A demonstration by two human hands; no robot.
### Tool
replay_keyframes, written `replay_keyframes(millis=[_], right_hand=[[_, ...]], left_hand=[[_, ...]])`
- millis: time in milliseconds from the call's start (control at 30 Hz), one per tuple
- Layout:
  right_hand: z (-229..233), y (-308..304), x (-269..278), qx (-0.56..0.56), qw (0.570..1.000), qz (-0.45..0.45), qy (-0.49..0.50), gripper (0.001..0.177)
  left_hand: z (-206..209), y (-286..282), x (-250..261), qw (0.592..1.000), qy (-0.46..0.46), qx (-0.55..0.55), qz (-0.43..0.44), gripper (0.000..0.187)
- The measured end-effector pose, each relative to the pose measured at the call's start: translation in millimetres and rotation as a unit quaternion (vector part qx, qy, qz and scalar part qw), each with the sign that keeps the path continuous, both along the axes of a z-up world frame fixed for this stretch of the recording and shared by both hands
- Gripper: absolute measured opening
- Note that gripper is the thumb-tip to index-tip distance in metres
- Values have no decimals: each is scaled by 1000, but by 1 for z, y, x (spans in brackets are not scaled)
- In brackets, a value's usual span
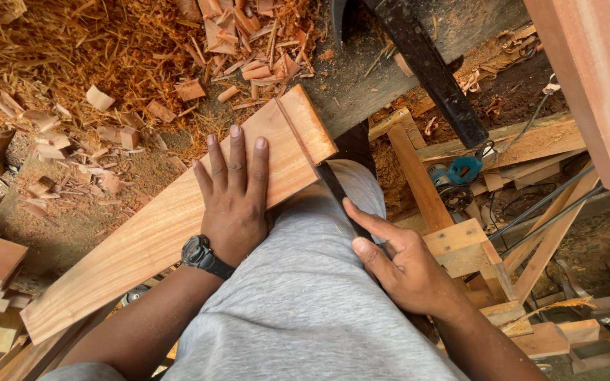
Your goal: Shaping a wooden joint using a hammer and a chisel
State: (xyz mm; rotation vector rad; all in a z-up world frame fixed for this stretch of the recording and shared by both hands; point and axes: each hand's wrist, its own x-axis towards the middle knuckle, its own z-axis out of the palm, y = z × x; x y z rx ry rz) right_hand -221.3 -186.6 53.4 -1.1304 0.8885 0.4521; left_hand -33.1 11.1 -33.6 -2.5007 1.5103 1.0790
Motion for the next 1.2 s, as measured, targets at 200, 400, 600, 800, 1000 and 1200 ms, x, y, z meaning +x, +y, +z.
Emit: replay_keyframes(millis=[200,400,600,800,1000,1200], right_hand=[[4,-4,-5,70,996,-31,47,63],[6,-5,-18,14,998,-53,27,62],[6,-8,-21,38,998,21,47,64],[0,-13,-21,42,998,29,31,62],[-3,-8,-18,20,1000,21,-2,58],[-6,-6,-18,13,1000,11,-18,58]], left_hand=[[-1,-1,0,1000,-11,1,-1,86],[0,-1,0,1000,-9,13,-8,104],[0,-1,-2,1000,-9,9,4,95],[0,-2,-2,1000,-9,12,6,93],[0,-2,-3,1000,-12,13,3,95],[1,-2,-4,1000,-12,15,6,92]])
